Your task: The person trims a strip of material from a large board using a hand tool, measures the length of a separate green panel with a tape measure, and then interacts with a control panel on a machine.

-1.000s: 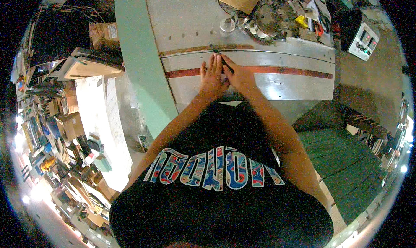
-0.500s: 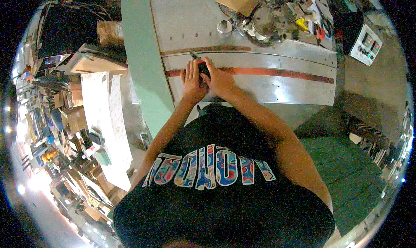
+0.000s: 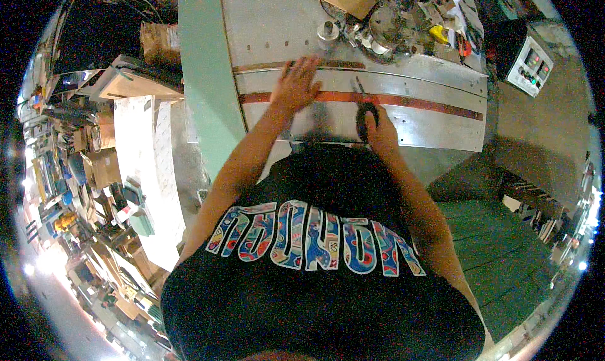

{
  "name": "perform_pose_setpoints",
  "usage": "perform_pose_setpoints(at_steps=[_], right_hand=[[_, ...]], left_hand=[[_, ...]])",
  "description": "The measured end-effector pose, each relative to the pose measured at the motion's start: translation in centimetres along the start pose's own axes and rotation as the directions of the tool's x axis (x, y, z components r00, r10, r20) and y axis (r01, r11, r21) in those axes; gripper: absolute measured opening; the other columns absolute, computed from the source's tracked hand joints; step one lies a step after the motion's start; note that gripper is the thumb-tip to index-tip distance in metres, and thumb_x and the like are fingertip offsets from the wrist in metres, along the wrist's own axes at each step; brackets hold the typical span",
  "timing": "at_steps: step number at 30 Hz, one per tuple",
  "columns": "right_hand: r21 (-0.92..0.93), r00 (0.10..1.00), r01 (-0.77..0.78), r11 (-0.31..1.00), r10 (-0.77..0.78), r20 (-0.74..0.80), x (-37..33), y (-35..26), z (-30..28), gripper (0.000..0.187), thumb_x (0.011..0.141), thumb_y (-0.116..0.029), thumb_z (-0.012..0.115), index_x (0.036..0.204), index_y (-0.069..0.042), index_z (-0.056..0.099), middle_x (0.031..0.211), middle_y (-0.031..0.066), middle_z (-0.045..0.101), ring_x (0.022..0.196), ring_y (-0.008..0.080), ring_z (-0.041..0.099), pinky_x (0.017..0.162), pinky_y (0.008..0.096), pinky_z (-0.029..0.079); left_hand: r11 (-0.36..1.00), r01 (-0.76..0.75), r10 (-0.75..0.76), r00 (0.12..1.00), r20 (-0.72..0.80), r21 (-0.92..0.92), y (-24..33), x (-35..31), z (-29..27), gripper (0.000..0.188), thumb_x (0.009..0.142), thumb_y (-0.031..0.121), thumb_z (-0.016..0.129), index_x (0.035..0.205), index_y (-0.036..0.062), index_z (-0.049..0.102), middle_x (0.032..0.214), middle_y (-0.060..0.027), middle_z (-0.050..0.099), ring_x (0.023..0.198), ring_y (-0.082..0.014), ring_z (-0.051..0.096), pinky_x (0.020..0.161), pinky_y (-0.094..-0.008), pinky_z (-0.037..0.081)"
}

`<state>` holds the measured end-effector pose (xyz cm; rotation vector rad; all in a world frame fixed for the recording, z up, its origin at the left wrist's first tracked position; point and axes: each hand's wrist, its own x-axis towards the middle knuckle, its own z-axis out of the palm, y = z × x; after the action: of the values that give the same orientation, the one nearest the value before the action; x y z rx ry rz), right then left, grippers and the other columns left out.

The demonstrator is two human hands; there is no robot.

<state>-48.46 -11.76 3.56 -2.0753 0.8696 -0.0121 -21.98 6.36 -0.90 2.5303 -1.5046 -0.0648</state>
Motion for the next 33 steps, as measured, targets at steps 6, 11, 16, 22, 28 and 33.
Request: perform_pose_setpoints(at_steps=[6, 11, 16, 22, 28, 33], right_hand=[[0.13, 0.999, -0.019, 0.991, 0.023, -0.028, -1.4, -0.2, -0.1, 0.052, 0.111, -0.038, 0.055, 0.152, -0.007, 0.053, 0.129, 0.021, 0.072, 0.115, 0.0338, 0.071, 0.1, 0.0402, 0.053], [-0.026, 0.987, 0.163, 0.986, -0.163, -0.013, -1.2, -1.2, 1.3, 0.058, 0.11, -0.036, 0.055, 0.163, -0.018, 0.041, 0.145, 0.0262, 0.062, 0.122, 0.0437, 0.068, 0.105, 0.0484, 0.054], [-0.245, 0.964, 0.211, 0.946, -0.242, -0.106, 1.2, -2.7, 2.8, 0.054, 0.109, -0.037, 0.057, 0.16, -0.022, 0.048, 0.123, 0.0247, 0.067, 0.103, 0.0453, 0.069, 0.088, 0.0533, 0.058], [-0.359, 0.959, 0.233, 0.904, -0.276, -0.071, 5.8, -9.0, 7.3, 0.043, 0.108, -0.036, 0.057, 0.151, -0.03, 0.06, 0.101, 0.0186, 0.067, 0.089, 0.0401, 0.071, 0.078, 0.0498, 0.057], [-0.335, 0.985, 0.13, 0.933, -0.16, -0.063, 6.8, -9.3, 7.2, 0.048, 0.109, -0.044, 0.052, 0.156, -0.032, 0.054, 0.101, 0.0242, 0.067, 0.091, 0.0446, 0.071, 0.074, 0.0528, 0.06], [-0.348, 0.995, -0.058, 0.936, 0.026, -0.094, 5.3, -8.9, 3.4, 0.048, 0.111, -0.045, 0.048, 0.156, -0.031, 0.054, 0.104, 0.027, 0.069, 0.095, 0.048, 0.07, 0.083, 0.0552, 0.058]], left_hand=[[0.78, 0.581, -0.581, 0.811, -0.077, 0.231, -8.2, 0.2, -5.3, 0.082, 0.11, 0.058, 0.039, 0.168, 0.0007, 0.026, 0.178, -0.0137, 0.021, 0.165, -0.0305, 0.018, 0.133, -0.0583, 0.007], [0.992, 0.051, -0.047, 0.998, -0.034, 0.119, -0.2, 2.5, -3.9, 0.078, 0.11, 0.055, 0.04, 0.169, 0.0054, 0.026, 0.179, -0.0116, 0.02, 0.164, -0.0301, 0.02, 0.133, -0.0585, 0.01], [0.999, -0.031, 0.031, 0.997, 0.069, 0.008, -2.6, -0.6, -1.0, 0.074, 0.11, 0.054, 0.042, 0.168, 0.0103, 0.031, 0.177, -0.0075, 0.026, 0.163, -0.0271, 0.025, 0.132, -0.0594, 0.016], [0.948, 0.301, -0.302, 0.953, 0.001, 0.1, -6.0, -1.9, -4.0, 0.074, 0.107, 0.05, 0.049, 0.167, 0.0076, 0.034, 0.174, -0.0101, 0.033, 0.162, -0.0277, 0.028, 0.132, -0.0579, 0.013], [0.999, -0.052, 0.049, 0.989, 0.14, 0.012, 2.0, -3.5, -1.3, 0.078, 0.103, 0.047, 0.056, 0.166, 0.0064, 0.035, 0.174, -0.0111, 0.034, 0.162, -0.0304, 0.028, 0.133, -0.0565, 0.01], [0.971, -0.151, 0.17, 0.981, 0.091, -0.184, 7.5, -2.2, -0.9, 0.084, 0.099, 0.046, 0.061, 0.165, 0.0014, 0.034, 0.173, -0.0159, 0.033, 0.162, -0.0338, 0.027, 0.133, -0.057, 0.011]])
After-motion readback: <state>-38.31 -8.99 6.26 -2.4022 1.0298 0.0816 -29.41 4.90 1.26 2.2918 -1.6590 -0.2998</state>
